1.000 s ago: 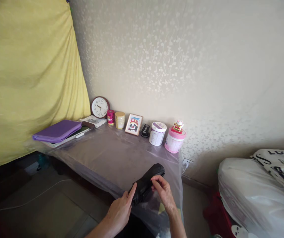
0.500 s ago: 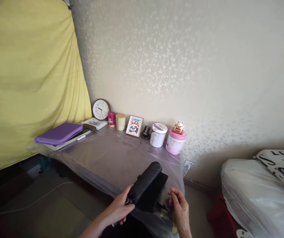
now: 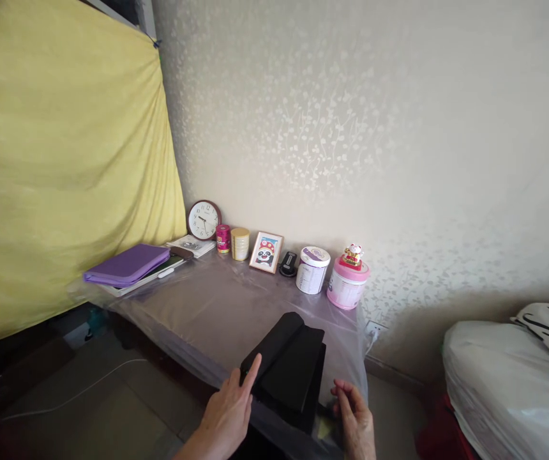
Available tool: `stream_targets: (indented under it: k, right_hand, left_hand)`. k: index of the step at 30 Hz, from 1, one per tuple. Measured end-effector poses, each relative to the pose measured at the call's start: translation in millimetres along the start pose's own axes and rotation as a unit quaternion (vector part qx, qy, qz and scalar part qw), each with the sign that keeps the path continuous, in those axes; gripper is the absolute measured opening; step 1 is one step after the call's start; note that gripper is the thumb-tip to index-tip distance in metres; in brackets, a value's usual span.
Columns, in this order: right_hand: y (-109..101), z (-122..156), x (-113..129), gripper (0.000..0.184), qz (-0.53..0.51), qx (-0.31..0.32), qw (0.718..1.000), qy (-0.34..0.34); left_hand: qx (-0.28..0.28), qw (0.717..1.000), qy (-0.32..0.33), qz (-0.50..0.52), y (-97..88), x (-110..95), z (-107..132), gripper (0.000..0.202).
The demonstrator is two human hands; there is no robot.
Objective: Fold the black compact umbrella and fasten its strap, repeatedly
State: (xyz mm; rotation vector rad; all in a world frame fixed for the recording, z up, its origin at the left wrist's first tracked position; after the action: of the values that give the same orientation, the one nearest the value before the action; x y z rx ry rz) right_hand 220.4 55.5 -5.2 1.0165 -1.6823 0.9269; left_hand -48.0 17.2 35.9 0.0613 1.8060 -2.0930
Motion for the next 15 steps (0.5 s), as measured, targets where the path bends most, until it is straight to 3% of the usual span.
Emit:
stream_targets:
  k: [4,10,15]
  right_hand:
    - [0.2,0.3,-4.0,0.049,0.002,0.007,1.000,-0.003]
    - [1.1,0.3,-4.7,0.047,0.000,0.011,1.000,-0.007]
    - [2.7,-0.9,-2.7,0.045,0.005,0.013,1.000,-0.021]
  left_hand:
    - [0.003,0.999,-0.012,-0.049,9.9,-1.0,-4.5,0.099]
    - [0.046,0.997,-0.019,0.061,2.8,17.4,-24.1,0.079]
    - [0.061,0.983,-0.039,0.166,0.1,26.0,-36.9,0.075]
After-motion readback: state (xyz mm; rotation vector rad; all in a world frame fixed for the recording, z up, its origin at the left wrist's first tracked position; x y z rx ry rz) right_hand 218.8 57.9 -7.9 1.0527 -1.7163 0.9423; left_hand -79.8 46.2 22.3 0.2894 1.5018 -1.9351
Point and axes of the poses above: each hand's wrist, its own z-axis away from the middle knuckle, its own y-axis out of the palm, x = y × z, the point moved 3 cm from there along -z, towards the middle knuckle, and after that the axes turned 15 degrees about -y, right-handed, at the moved point
